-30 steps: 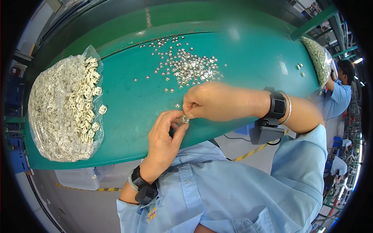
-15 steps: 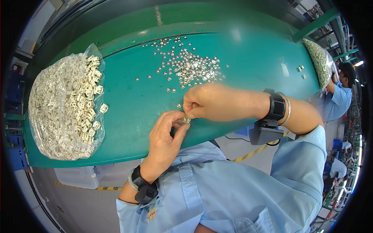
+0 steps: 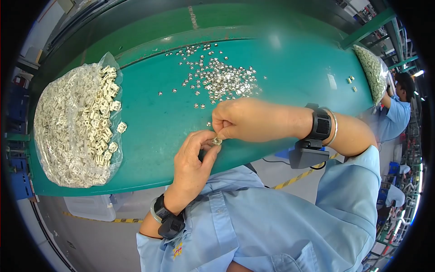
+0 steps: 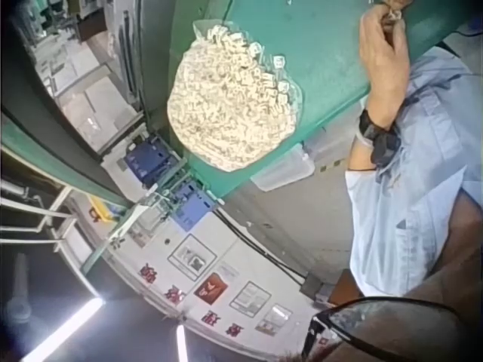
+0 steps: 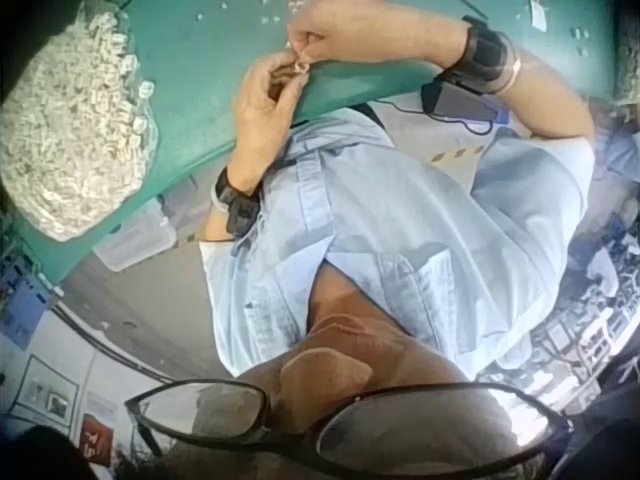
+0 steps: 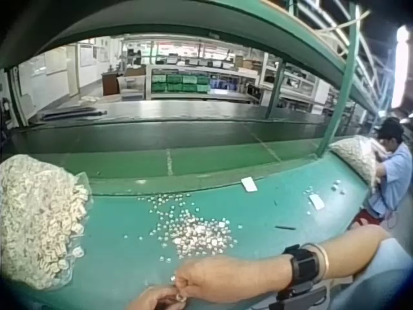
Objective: The person assembles components by hand by picking up a plastic housing and a metal contact, fitting the contact into the housing, and using a small tool to press them together. The assembled part is then set aside on the work surface.
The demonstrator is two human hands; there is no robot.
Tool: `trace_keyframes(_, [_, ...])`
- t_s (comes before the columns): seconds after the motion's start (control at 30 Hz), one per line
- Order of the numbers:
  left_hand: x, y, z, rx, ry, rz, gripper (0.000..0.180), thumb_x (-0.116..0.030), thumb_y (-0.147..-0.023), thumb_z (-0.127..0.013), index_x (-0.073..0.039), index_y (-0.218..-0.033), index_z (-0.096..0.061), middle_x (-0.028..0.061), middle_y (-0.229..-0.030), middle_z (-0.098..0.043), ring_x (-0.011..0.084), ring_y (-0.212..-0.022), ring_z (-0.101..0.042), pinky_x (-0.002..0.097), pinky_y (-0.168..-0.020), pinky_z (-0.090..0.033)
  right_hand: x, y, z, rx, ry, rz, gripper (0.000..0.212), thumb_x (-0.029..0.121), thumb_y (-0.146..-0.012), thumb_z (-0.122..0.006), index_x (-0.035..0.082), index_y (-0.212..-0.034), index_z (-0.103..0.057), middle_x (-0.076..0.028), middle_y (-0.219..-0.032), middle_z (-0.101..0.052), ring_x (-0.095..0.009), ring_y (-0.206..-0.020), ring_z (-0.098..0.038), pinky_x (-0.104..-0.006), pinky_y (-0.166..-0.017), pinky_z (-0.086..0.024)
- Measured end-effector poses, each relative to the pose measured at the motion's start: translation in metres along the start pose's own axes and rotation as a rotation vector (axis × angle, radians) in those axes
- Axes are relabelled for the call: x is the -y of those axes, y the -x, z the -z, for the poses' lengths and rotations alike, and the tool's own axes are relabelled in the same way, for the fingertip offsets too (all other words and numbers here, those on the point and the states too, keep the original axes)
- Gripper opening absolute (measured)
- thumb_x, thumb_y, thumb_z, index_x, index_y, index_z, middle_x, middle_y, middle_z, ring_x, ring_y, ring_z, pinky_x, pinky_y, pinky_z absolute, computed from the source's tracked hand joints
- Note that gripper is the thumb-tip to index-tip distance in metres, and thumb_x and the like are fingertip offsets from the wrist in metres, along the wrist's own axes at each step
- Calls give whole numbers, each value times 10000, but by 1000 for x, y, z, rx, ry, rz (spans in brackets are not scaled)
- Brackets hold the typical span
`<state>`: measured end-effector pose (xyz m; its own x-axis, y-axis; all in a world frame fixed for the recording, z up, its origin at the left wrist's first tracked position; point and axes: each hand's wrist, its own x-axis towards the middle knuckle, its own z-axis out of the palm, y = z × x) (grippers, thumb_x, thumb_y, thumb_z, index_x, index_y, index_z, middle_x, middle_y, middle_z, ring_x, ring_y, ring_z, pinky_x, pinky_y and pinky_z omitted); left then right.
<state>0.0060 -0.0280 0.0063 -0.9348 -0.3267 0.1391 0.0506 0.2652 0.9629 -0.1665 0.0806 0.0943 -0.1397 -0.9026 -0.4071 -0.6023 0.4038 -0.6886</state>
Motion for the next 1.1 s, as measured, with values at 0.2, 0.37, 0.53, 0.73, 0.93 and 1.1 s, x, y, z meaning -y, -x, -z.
trace_keyframes(0.2, [3,1,0,7,121,56,416,113,-869,-621,3,-1249,-492,107,-1134,-604,160,-1001,-624,281,-877,-517,-9,2,-3,-112,-77,48,150,155,-915,-593,24,-984,-618,-96,-926,-608,-212,-800,-614,-342,-711,-488])
trace_keyframes(0.37, [3,2,3,15,271,38,473,106,-876,-618,-3,-1301,-440,118,-1149,-604,174,-1039,-614,299,-913,-502,-16,11,-13,-268,-149,197,216,145,-915,-601,50,-1109,-609,-88,-1017,-590,-209,-840,-622,-340,-719,-500])
trace_keyframes(0.53, [4,0,4,4,382,3,524,114,-868,-621,-12,-1335,-421,130,-1152,-604,169,-1011,-622,301,-879,-513,-9,21,-21,-212,-22,151,289,133,-903,-606,76,-1186,-591,-83,-1053,-564,-223,-884,-625,-345,-725,-505])
trace_keyframes(0.73, [1,0,6,46,390,47,608,127,-866,-609,-20,-1403,-366,134,-1182,-586,169,-1036,-611,297,-862,-512,-17,16,-35,-308,248,370,303,130,-880,-632,98,-1179,-598,-55,-1022,-559,-232,-870,-612,-357,-709,-495])
trace_keyframes(0.93, [-4,-1,9,85,336,45,654,120,-859,-616,-29,-1435,-344,146,-1232,-558,168,-1023,-609,296,-856,-510,-25,16,-41,-373,320,481,267,157,-867,-658,119,-1129,-622,-31,-1019,-565,-209,-876,-593,-345,-727,-457])
trace_keyframes(1.1, [-1,0,16,-34,331,56,645,92,-862,-627,-38,-1434,-359,159,-1281,-526,166,-1023,-603,297,-850,-506,-30,21,-46,-471,332,424,222,177,-854,-672,140,-1070,-636,-14,-975,-571,-185,-883,-583,-332,-750,-429])
